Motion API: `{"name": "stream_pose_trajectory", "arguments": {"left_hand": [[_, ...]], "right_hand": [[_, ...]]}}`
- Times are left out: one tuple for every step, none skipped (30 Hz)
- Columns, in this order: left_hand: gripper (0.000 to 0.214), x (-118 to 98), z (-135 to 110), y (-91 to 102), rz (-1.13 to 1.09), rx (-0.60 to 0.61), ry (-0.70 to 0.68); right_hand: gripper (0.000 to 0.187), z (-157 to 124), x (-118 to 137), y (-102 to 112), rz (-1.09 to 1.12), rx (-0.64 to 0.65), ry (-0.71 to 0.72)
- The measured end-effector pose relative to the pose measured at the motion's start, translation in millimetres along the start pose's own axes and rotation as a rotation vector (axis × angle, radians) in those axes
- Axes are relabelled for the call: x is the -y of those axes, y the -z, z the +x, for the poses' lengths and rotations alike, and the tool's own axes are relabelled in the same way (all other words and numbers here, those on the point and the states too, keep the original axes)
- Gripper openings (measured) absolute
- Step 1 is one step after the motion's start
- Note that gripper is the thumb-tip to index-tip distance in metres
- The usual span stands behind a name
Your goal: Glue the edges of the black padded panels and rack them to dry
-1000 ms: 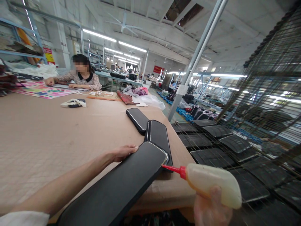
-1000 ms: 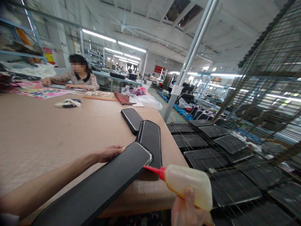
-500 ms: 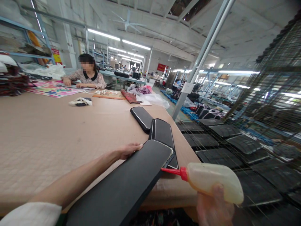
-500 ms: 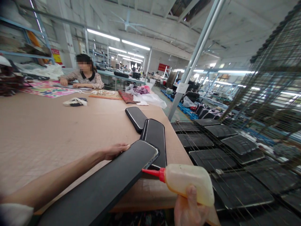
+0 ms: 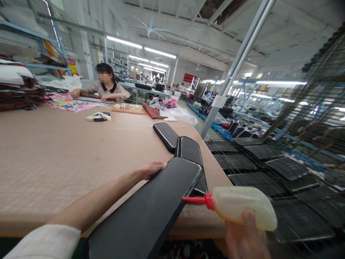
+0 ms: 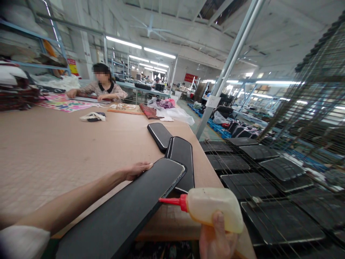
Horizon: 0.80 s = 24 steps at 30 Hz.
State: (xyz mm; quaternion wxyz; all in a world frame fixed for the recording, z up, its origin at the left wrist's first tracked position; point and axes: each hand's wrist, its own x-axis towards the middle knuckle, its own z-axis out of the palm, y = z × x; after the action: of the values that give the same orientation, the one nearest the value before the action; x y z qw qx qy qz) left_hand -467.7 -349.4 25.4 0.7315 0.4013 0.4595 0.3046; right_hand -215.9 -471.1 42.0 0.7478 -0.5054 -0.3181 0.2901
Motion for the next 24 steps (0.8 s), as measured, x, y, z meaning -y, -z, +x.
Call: {"name": "stream_pose_trajectory", "arguments": {"left_hand": [[0.040,1,2,0.4,-0.005,0.001,-0.005],[0.039,2,3,0.7,-0.013,0.003,-0.007],[0.038,3,5,1.0,-0.020,0.007,-0.008],[0.038,4,7,1.4,-0.028,0.011,-0.008],[0.038,5,8,1.8,-0.034,0.014,-0.009],[0.038,6,10,2.4,-0.040,0.014,-0.012],[0.038,6,11,3.2,-0.044,0.011,-0.015],[0.038,7,13,4.2,-0.047,0.005,-0.019],[0.037,7,14,5.3,-0.048,-0.004,-0.022],[0.037,7,14,6.5,-0.047,-0.013,-0.023],[0.037,7,15,7.7,-0.044,-0.020,-0.021],[0.037,7,15,8.7,-0.042,-0.025,-0.016],[0.037,7,15,9.5,-0.042,-0.032,-0.011],[0.036,7,15,10.0,-0.044,-0.039,-0.005],[0.035,6,15,10.2,-0.047,-0.047,0.000],[0.033,6,15,10.2,-0.050,-0.054,0.004],[0.031,5,15,9.9,-0.052,-0.062,0.005],[0.029,4,15,9.6,-0.053,-0.069,0.006],[0.028,4,14,9.3,-0.054,-0.076,0.005],[0.027,3,14,9.2,-0.057,-0.082,0.005],[0.027,3,15,9.2,-0.061,-0.085,0.005],[0.027,3,15,9.5,-0.066,-0.087,0.006],[0.027,3,15,10.0,-0.071,-0.086,0.007],[0.028,3,16,10.7,-0.076,-0.086,0.008]], "right_hand": [[0.052,-1,1,0,-0.005,-0.013,-0.033],[0.054,-3,3,-1,-0.001,-0.047,-0.072],[0.058,-4,5,-1,0.006,-0.083,-0.100],[0.062,-5,6,-2,0.002,-0.098,-0.109],[0.064,-5,6,-1,-0.006,-0.107,-0.121],[0.066,-5,5,0,-0.020,-0.109,-0.124],[0.065,-4,3,3,-0.052,-0.090,-0.113],[0.063,-3,0,6,-0.114,-0.053,-0.078],[0.059,-2,-4,10,-0.192,-0.014,-0.025],[0.054,-1,-7,14,-0.275,0.011,0.045],[0.051,0,-11,18,-0.347,0.021,0.118],[0.049,0,-13,22,-0.405,0.026,0.176],[0.049,0,-15,24,-0.441,0.025,0.217],[0.049,-1,-16,25,-0.455,0.015,0.241],[0.050,-2,-16,25,-0.461,0.011,0.253],[0.050,-3,-15,23,-0.474,0.010,0.264],[0.049,-5,-14,22,-0.487,0.007,0.274],[0.048,-7,-13,20,-0.500,0.002,0.284],[0.048,-9,-12,18,-0.508,0.000,0.288],[0.048,-11,-11,16,-0.499,-0.001,0.278],[0.048,-13,-11,14,-0.477,-0.001,0.260],[0.048,-14,-10,12,-0.446,-0.002,0.239],[0.049,-16,-10,11,-0.414,-0.002,0.219],[0.051,-18,-10,10,-0.389,-0.004,0.204]]}}
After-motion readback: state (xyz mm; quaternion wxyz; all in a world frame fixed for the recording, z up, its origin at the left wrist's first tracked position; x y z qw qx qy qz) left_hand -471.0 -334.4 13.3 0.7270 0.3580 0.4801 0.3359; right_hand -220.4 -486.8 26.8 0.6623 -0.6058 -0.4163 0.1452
